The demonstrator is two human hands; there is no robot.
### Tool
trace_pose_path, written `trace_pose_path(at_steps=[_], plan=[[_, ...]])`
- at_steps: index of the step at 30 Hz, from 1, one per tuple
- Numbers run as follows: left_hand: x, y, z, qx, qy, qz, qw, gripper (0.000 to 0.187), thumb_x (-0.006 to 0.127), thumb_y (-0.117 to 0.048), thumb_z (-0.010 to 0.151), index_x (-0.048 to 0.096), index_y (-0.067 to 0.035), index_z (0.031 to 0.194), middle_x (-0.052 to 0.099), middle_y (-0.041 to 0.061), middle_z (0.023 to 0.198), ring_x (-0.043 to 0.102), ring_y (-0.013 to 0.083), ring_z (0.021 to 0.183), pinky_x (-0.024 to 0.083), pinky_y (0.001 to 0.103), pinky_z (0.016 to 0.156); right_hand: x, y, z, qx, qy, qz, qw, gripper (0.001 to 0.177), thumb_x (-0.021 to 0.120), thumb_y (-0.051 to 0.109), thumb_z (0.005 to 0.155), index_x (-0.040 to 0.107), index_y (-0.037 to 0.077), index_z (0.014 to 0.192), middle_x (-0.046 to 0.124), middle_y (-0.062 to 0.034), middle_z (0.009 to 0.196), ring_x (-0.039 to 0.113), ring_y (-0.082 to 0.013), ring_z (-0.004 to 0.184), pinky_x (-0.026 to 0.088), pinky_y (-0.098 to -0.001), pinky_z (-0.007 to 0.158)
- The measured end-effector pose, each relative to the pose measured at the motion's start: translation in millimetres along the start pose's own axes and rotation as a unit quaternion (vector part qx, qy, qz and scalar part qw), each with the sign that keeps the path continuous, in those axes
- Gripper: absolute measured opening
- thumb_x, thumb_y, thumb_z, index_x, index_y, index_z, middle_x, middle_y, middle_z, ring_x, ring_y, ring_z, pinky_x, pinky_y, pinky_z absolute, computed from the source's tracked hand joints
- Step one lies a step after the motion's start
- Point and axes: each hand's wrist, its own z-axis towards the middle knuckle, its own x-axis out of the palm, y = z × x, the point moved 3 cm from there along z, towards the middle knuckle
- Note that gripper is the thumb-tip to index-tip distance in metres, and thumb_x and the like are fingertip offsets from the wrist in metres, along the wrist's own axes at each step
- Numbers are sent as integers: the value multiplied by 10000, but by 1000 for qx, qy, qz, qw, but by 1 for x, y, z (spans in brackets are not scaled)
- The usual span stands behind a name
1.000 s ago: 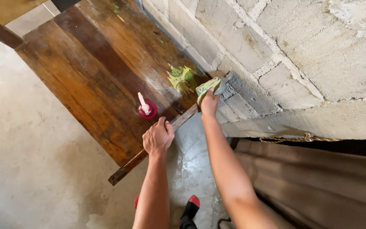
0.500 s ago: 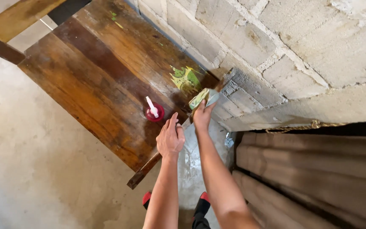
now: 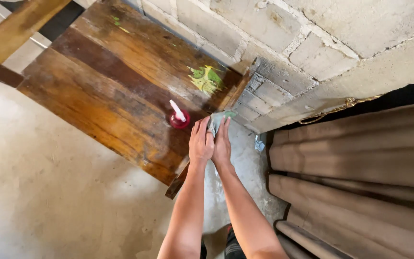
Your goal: Sanding the edges and surface of a wooden table with sandpaper.
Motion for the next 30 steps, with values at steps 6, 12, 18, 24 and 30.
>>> trace_pose_path(at_steps=[6, 12, 18, 24, 30], plan=[[-14, 36, -22, -16, 89, 86, 992, 455, 463, -241, 999, 485, -41, 1407, 593, 236, 1342, 562, 428, 1208, 450, 490, 1047, 6, -11, -33, -153, 50, -196, 967, 563, 567, 195, 979, 459, 55, 1514, 298, -148, 1694, 295, -361, 1564, 261, -471, 1247], [-58, 14, -63, -70, 212, 274, 935, 583, 432, -433, 989, 441, -105, 1470, 686, 181, 1148, 685, 390, 1029, 512, 517, 910, -25, -5, -36, -181, 137, -161, 961, 631, 575, 164, 881, 504, 80, 1502, 385, -98, 1647, 297, -338, 1544, 200, -514, 1254], [-90, 3, -79, -150, 179, 232, 944, 471, 343, -411, 1064, 555, -184, 1418, 690, 183, 1182, 672, 391, 1064, 509, 499, 954, -19, 1, -8, -143, 66, -174, 972, 636, 612, 202, 852, 543, 93, 1475, 391, -87, 1634, 286, -385, 1527, 160, -540, 1249], [-100, 9, -78, -149, 55, 118, 980, 485, 309, -371, 1067, 607, -128, 1363, 664, 159, 1290, 619, 408, 1162, 493, 485, 975, -1, 16, -70, -212, 143, -175, 951, 583, 658, 206, 826, 593, 112, 1397, 457, -64, 1602, 310, -349, 1549, 148, -560, 1282], [-101, 4, -77, -150, 55, 120, 980, 488, 324, -359, 1051, 596, -120, 1378, 661, 147, 1306, 615, 394, 1168, 486, 478, 977, -13, 11, -86, -214, 136, -137, 958, 711, 632, 141, 782, 555, 129, 1490, 468, -59, 1604, 306, -318, 1542, 133, -548, 1276]])
